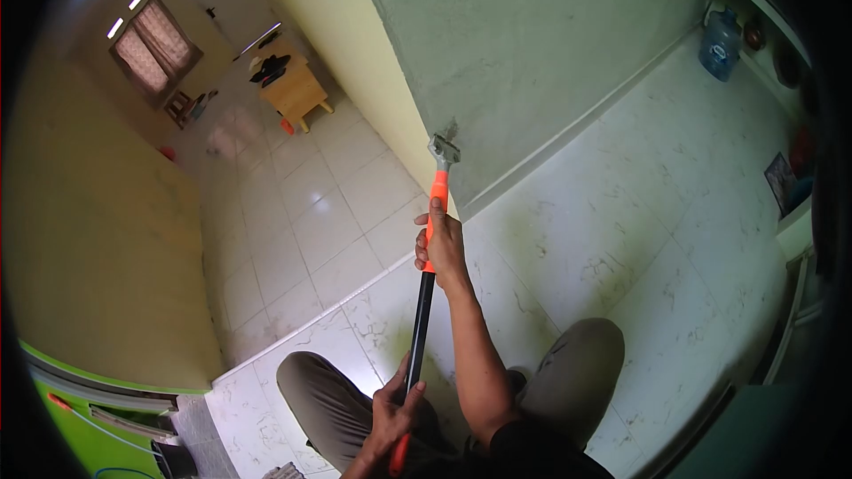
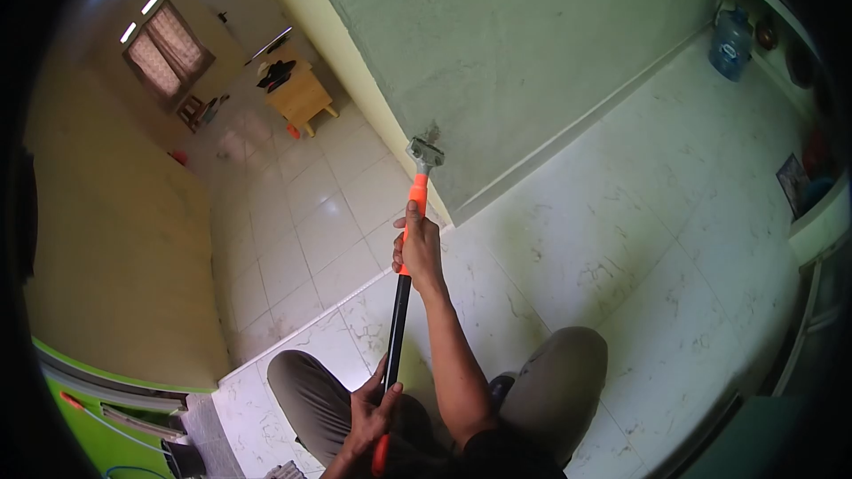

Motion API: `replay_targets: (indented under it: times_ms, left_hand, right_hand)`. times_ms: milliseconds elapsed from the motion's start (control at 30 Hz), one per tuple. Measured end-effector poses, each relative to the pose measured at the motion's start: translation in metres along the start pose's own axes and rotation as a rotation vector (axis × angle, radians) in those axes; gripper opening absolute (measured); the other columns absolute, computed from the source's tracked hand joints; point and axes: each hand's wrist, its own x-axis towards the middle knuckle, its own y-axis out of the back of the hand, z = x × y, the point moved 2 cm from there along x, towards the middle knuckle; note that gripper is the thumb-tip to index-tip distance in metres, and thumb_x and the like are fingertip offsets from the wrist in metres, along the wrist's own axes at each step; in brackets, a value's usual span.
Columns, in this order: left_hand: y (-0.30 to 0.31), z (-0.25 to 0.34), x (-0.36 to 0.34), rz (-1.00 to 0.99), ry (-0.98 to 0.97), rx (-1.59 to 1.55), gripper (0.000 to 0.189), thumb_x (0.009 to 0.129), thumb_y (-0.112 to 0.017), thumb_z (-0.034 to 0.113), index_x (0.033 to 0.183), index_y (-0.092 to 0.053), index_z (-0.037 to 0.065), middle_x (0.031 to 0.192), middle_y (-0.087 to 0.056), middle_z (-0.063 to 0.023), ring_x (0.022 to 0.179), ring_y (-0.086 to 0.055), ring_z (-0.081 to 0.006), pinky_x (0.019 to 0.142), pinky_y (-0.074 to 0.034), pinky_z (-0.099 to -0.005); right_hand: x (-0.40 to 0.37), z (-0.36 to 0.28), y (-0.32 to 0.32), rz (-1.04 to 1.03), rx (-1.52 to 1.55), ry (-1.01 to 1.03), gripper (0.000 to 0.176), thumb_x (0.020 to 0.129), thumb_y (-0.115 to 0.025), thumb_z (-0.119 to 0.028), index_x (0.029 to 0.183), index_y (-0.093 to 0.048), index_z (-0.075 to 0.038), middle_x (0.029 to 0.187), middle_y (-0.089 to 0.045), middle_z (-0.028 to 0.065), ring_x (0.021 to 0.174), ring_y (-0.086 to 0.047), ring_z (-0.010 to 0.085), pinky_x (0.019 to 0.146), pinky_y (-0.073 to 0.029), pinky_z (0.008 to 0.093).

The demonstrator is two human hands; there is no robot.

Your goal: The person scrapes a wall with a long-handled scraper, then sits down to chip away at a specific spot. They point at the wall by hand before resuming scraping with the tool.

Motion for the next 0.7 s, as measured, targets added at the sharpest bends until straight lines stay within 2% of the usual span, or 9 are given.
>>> replay_targets:
  times_ms: [67,167,267,367,467,500,567,633,700]
  left_hand:
    - [0.001,0.002,0.001,0.019,-0.078,0.004,0.06,0.102,-0.068,0.017,0.155,-0.044,0.003,0.098,-0.07,-0.0026,0.079,-0.056,-0.0068,0.078,-0.053,-0.0246]
    - [0.007,0.009,0.006,0.038,-0.191,0.15,0.06,0.102,-0.067,0.016,0.155,-0.044,0.001,0.105,-0.072,-0.0058,0.086,-0.058,-0.0072,0.084,-0.052,-0.025]
    - [0.009,0.007,0.009,0.044,-0.257,0.146,0.06,0.101,-0.068,0.016,0.153,-0.044,-0.003,0.121,-0.073,-0.0124,0.101,-0.06,-0.0087,0.093,-0.05,-0.026]
    - [0.012,0.015,0.005,-0.007,-0.131,0.111,0.06,0.1,-0.068,0.015,0.151,-0.045,-0.006,0.135,-0.067,-0.019,0.118,-0.058,-0.0119,0.104,-0.046,-0.0293]
    - [0.017,-0.007,0.016,0.007,-0.279,0.227,0.058,0.1,-0.067,0.015,0.151,-0.046,-0.006,0.135,-0.067,-0.021,0.123,-0.058,-0.0158,0.108,-0.044,-0.0317]
    - [0.019,0.017,0.025,0.028,-0.379,0.284,0.057,0.1,-0.067,0.014,0.15,-0.048,-0.005,0.132,-0.069,-0.0221,0.127,-0.059,-0.0194,0.11,-0.042,-0.0334]
    - [0.02,0.037,0.044,-0.077,-0.064,0.185,0.058,0.1,-0.068,0.014,0.151,-0.047,-0.004,0.115,-0.074,-0.0173,0.101,-0.064,-0.0129,0.093,-0.049,-0.0275]
    - [0.008,0.056,0.064,-0.114,-0.11,0.173,0.058,0.101,-0.067,0.014,0.152,-0.046,-0.003,0.099,-0.073,-0.0111,0.082,-0.059,-0.0082,0.078,-0.05,-0.0248]
    - [0.0,0.068,0.066,-0.081,-0.301,0.135,0.058,0.102,-0.067,0.015,0.153,-0.046,-0.001,0.085,-0.07,-0.0055,0.07,-0.052,-0.0057,0.066,-0.048,-0.0237]
  right_hand:
    - [0.0,0.0,-0.001,-0.004,0.011,-0.003,0.067,0.102,-0.046,-0.068,0.099,-0.053,-0.002,0.059,-0.043,0.0002,0.043,-0.042,0.0107,0.04,-0.038,0.0304]
    - [0.003,0.003,-0.001,-0.016,0.024,-0.002,0.068,0.102,-0.045,-0.069,0.097,-0.052,-0.002,0.058,-0.042,0.0003,0.042,-0.042,0.0116,0.039,-0.038,0.0314]
    - [0.004,0.002,-0.002,-0.015,0.003,-0.003,0.067,0.102,-0.045,-0.069,0.095,-0.05,-0.002,0.057,-0.042,0.0004,0.041,-0.043,0.0127,0.039,-0.039,0.0324]
    - [0.001,-0.002,-0.006,0.0,-0.042,-0.017,0.066,0.104,-0.043,-0.067,0.095,-0.05,-0.002,0.058,-0.042,0.0002,0.042,-0.041,0.0114,0.039,-0.038,0.0309]
    - [0.012,-0.005,-0.006,0.028,-0.132,0.023,0.064,0.105,-0.042,-0.065,0.093,-0.049,-0.003,0.058,-0.041,0.0001,0.042,-0.041,0.0117,0.04,-0.039,0.0311]
    - [0.026,-0.012,-0.005,0.035,-0.176,0.073,0.063,0.105,-0.042,-0.065,0.092,-0.048,-0.003,0.058,-0.042,0.0001,0.043,-0.041,0.0117,0.04,-0.039,0.031]
    - [0.032,-0.021,0.003,0.113,-0.163,0.071,0.061,0.106,-0.042,-0.062,0.091,-0.048,-0.004,0.06,-0.042,0.0,0.044,-0.042,0.0116,0.041,-0.04,0.0308]
    - [0.05,-0.056,0.013,0.167,-0.122,0.112,0.058,0.107,-0.042,-0.061,0.091,-0.047,-0.005,0.063,-0.043,-0.0004,0.046,-0.042,0.0109,0.042,-0.041,0.0305]
    - [0.057,-0.061,0.018,0.124,-0.077,0.111,0.059,0.105,-0.044,-0.063,0.093,-0.047,-0.006,0.063,-0.043,-0.0005,0.046,-0.042,0.0103,0.041,-0.04,0.0308]
